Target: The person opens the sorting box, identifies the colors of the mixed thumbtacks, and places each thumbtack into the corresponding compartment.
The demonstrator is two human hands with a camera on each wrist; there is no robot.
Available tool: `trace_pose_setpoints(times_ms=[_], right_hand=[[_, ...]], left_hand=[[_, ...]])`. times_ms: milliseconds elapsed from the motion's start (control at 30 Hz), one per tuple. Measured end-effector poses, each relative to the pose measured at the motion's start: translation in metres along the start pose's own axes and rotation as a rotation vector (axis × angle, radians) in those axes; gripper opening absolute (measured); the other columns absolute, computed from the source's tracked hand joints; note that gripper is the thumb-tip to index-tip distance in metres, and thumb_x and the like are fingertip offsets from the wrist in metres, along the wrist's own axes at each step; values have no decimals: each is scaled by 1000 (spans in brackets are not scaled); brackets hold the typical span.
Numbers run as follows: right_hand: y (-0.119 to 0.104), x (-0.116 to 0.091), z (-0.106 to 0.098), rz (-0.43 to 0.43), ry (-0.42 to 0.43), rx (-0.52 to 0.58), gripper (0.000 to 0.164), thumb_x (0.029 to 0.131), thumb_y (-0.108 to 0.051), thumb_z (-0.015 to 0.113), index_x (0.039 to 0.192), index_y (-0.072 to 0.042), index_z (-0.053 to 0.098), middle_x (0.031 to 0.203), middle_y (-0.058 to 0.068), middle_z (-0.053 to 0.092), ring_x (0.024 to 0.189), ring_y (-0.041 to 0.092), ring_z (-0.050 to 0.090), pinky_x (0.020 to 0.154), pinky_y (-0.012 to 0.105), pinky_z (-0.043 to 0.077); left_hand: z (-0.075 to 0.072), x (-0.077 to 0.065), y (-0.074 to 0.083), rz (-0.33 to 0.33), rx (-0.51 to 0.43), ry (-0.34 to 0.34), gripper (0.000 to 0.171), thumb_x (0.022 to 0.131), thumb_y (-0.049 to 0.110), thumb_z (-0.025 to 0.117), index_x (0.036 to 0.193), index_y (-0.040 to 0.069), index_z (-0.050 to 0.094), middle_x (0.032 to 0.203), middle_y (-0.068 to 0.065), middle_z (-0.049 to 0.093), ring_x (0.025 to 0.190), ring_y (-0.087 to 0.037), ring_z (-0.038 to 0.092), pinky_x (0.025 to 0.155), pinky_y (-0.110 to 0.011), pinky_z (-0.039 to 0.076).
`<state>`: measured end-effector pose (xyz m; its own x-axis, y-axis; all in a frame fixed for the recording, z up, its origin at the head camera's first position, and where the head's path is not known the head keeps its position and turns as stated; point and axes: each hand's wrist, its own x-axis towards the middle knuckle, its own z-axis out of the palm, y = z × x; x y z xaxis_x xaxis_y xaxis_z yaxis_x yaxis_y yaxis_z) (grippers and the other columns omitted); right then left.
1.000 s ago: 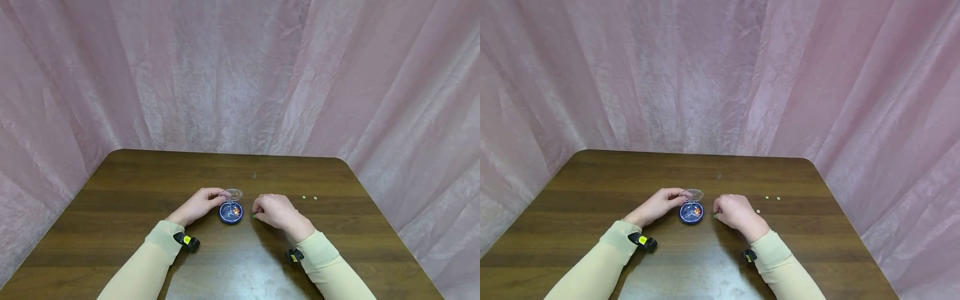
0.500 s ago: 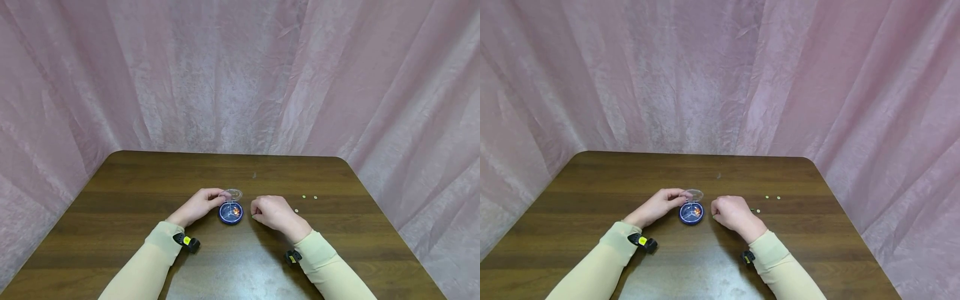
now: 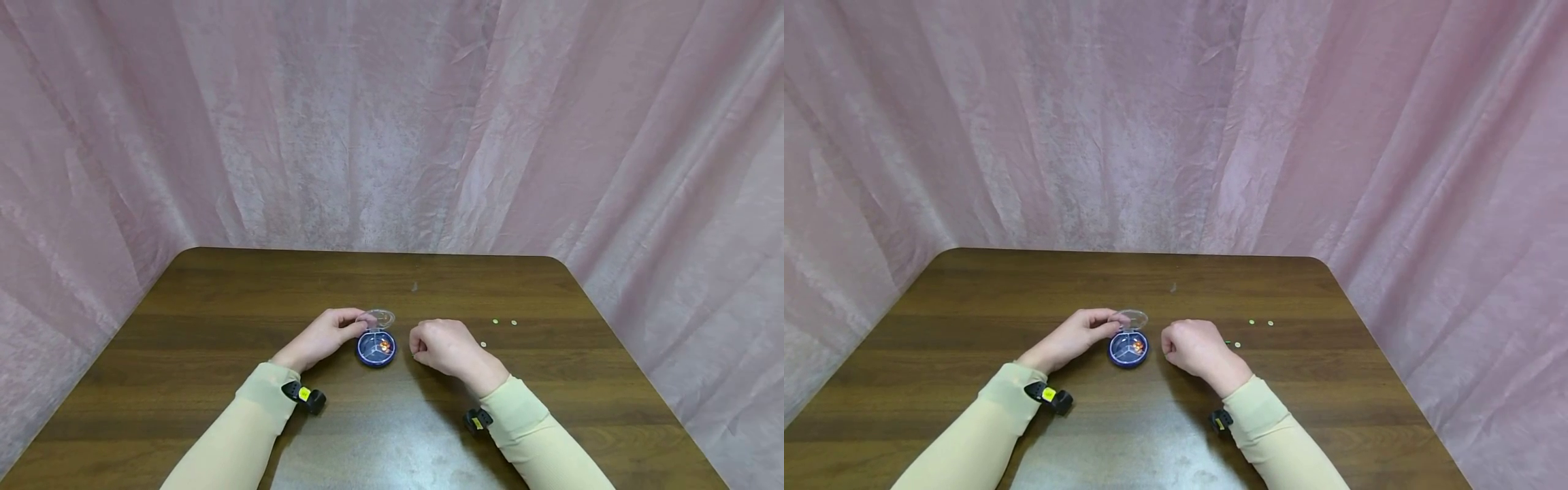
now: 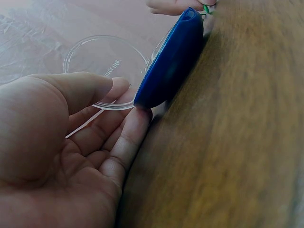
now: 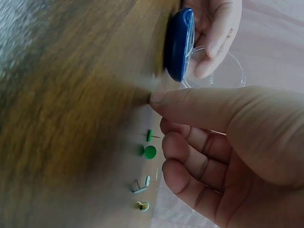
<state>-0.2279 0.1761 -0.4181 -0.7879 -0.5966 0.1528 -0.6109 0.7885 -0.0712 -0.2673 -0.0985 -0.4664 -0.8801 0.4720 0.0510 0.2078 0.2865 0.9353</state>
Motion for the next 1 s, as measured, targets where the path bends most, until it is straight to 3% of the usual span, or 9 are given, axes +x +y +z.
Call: trace_pose_setpoints(times_ms=[300, 433, 633, 1000], right_hand=[[1, -2, -8, 8, 18, -1, 19, 77, -20, 78, 70, -29, 63, 70, -14, 55, 63, 6, 49, 57, 29, 41], [0, -1, -8, 16, 44, -12, 19, 77, -21, 77, 70, -29, 62, 71, -13, 54, 63, 7, 49, 58, 31, 43], [-1, -1, -2, 18, 18, -23, 21, 78, -27, 77, 68, -31, 59, 70, -16, 52, 64, 7, 50, 60, 32, 44], [-4, -2, -1, 3, 37, -37, 21, 77, -18, 72, 67, -30, 58, 67, -16, 48, 62, 7, 48, 59, 32, 43]], left_hand=[[0, -1, 0, -8, 4, -6, 27, 100, 30, 61, 123, 22, 71, 123, 7, 67, 123, -13, 55, 105, -36, 39], [0, -1, 2, -11, -7, -6, 27, 100, 29, 61, 123, 21, 71, 122, 6, 67, 122, -13, 55, 105, -37, 39], [0, 0, 2, -6, -15, -9, 27, 100, 28, 61, 123, 19, 71, 123, 5, 67, 122, -14, 56, 105, -38, 39], [0, -1, 3, -9, -11, -8, 26, 99, 30, 62, 122, 22, 71, 123, 6, 67, 122, -13, 56, 104, -37, 40]])
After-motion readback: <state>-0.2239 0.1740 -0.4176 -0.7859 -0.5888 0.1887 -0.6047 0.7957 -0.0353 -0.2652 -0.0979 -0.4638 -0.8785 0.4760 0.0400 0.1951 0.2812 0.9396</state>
